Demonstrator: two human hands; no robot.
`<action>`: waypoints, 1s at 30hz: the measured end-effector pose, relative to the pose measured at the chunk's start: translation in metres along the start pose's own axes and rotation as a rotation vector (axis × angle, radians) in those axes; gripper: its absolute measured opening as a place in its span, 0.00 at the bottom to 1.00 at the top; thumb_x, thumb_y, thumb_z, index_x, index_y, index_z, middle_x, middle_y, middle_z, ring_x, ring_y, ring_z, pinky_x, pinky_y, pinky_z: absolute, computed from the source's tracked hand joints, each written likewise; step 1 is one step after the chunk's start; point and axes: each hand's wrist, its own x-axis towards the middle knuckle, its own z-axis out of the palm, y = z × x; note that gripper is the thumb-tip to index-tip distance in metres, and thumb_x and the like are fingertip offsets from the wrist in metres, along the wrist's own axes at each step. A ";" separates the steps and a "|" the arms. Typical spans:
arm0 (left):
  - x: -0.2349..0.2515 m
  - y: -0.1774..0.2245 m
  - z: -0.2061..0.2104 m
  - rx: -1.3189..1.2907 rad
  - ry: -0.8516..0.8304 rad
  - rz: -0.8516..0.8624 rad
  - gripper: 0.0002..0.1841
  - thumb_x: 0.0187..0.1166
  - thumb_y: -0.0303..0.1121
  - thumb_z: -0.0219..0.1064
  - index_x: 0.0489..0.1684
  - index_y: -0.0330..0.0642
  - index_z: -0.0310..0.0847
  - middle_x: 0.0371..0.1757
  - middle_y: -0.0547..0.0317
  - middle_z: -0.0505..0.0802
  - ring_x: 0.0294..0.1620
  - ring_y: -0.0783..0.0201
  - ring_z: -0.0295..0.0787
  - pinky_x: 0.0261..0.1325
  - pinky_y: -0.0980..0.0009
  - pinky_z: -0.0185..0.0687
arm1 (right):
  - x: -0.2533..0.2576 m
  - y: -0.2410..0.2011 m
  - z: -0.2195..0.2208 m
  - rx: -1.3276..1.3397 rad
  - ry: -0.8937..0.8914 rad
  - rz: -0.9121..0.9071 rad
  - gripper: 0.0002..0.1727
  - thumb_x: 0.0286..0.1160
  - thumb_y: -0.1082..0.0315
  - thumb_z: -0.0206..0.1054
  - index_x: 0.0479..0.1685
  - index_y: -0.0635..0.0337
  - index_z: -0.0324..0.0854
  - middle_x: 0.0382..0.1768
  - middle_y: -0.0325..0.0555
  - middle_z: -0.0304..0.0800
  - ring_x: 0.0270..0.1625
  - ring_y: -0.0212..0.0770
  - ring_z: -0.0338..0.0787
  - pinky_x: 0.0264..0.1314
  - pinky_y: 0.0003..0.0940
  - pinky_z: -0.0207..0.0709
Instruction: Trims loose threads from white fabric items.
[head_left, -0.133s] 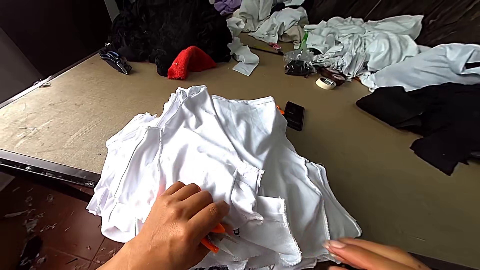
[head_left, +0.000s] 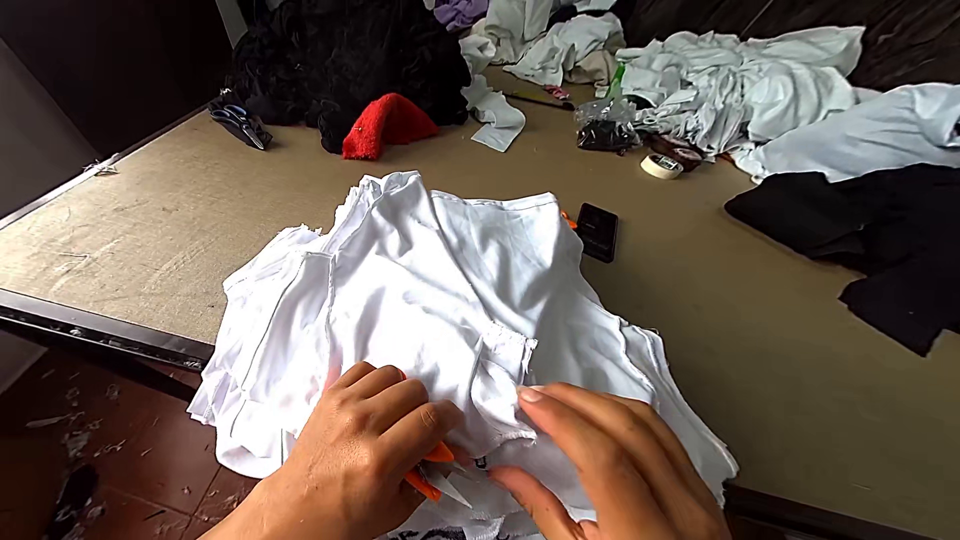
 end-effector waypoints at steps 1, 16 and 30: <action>-0.001 -0.001 -0.001 -0.003 0.000 -0.009 0.11 0.81 0.45 0.66 0.46 0.51 0.89 0.29 0.68 0.87 0.34 0.71 0.81 0.39 0.74 0.71 | 0.004 0.001 0.007 -0.023 -0.006 -0.006 0.17 0.79 0.54 0.71 0.59 0.53 0.85 0.48 0.48 0.90 0.53 0.42 0.86 0.56 0.33 0.75; 0.052 0.007 -0.024 0.095 -0.088 0.158 0.13 0.84 0.46 0.63 0.43 0.48 0.87 0.33 0.64 0.87 0.38 0.63 0.83 0.41 0.65 0.71 | -0.019 0.007 0.000 0.124 0.072 0.230 0.08 0.82 0.65 0.66 0.39 0.60 0.85 0.34 0.42 0.92 0.42 0.24 0.89 0.50 0.16 0.80; 0.096 0.033 -0.024 0.304 -0.286 0.457 0.15 0.82 0.29 0.56 0.25 0.43 0.86 0.20 0.62 0.79 0.22 0.61 0.74 0.26 0.65 0.59 | -0.012 0.011 0.007 0.052 0.295 0.052 0.02 0.85 0.68 0.60 0.43 0.54 0.75 0.39 0.38 0.88 0.52 0.25 0.88 0.57 0.15 0.79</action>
